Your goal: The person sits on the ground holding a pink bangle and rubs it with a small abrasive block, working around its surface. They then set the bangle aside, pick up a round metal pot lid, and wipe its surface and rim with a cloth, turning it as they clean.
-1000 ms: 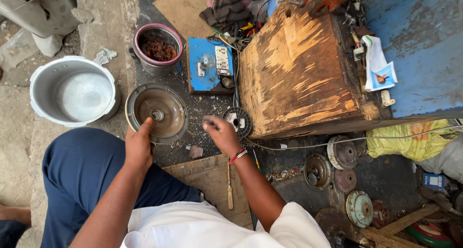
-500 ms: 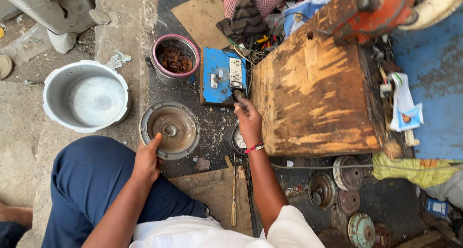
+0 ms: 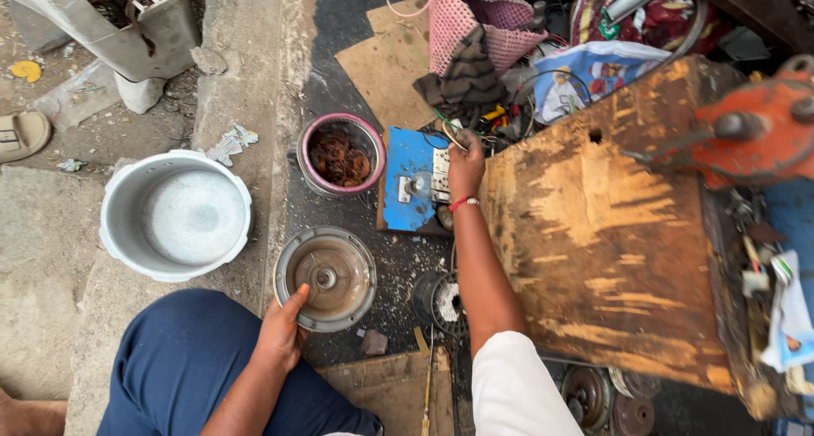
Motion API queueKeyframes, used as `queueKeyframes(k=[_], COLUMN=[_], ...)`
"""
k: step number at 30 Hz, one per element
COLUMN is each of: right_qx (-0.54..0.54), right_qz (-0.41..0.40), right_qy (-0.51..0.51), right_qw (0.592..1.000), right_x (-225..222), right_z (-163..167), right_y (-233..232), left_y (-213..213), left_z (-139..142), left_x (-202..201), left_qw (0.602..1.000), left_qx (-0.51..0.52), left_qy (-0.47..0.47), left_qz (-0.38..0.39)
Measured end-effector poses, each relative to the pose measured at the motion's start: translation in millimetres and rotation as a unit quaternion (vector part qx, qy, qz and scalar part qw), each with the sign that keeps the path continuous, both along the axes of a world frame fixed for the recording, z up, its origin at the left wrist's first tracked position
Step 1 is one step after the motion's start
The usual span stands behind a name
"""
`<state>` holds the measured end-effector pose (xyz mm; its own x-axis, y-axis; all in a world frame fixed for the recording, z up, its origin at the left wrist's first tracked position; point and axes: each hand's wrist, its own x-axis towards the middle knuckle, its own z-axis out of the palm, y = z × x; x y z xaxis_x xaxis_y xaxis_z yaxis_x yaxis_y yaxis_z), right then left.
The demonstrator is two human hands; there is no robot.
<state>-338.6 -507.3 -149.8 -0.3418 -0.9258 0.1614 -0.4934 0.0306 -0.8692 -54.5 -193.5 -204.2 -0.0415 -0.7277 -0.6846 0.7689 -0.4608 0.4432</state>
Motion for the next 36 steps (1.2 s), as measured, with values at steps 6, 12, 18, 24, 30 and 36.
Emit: queueKeyframes(k=[6,12,18,24,30,36], right_qx=[-0.034,0.025,0.064,0.04,-0.15,-0.309], right_qz=[0.021,0.039,0.121,0.061,0.007,0.057], right_qy=[0.153,0.323,0.331,0.201,-0.142,-0.237], right_qw=[0.987,0.945,0.934,0.977,0.978,0.919], right_x=[12.0,20.5,16.7,-5.5,-37.8,-36.4], right_z=[13.3,49.9,60.9,60.4,108.9,177.9], right_y=[-92.2,-149.4,-190.3,-186.6,-182.2,-170.1], left_y=[-10.0,-16.4,-21.9,-25.2,-24.5,-16.5], left_z=[-6.3,-16.3,-18.1,-22.6,-21.6,-19.3], left_x=[1.1,-0.3,-2.4,-4.0,-5.9,-8.2], left_qw=[0.998,0.997,0.996,0.997,0.997,0.999], left_qx=[0.053,0.043,0.065,0.055,0.065,0.031], left_qy=[0.046,0.065,0.062,0.059,0.02,0.026], left_qz=[-0.002,0.018,0.011,0.003,-0.033,-0.019])
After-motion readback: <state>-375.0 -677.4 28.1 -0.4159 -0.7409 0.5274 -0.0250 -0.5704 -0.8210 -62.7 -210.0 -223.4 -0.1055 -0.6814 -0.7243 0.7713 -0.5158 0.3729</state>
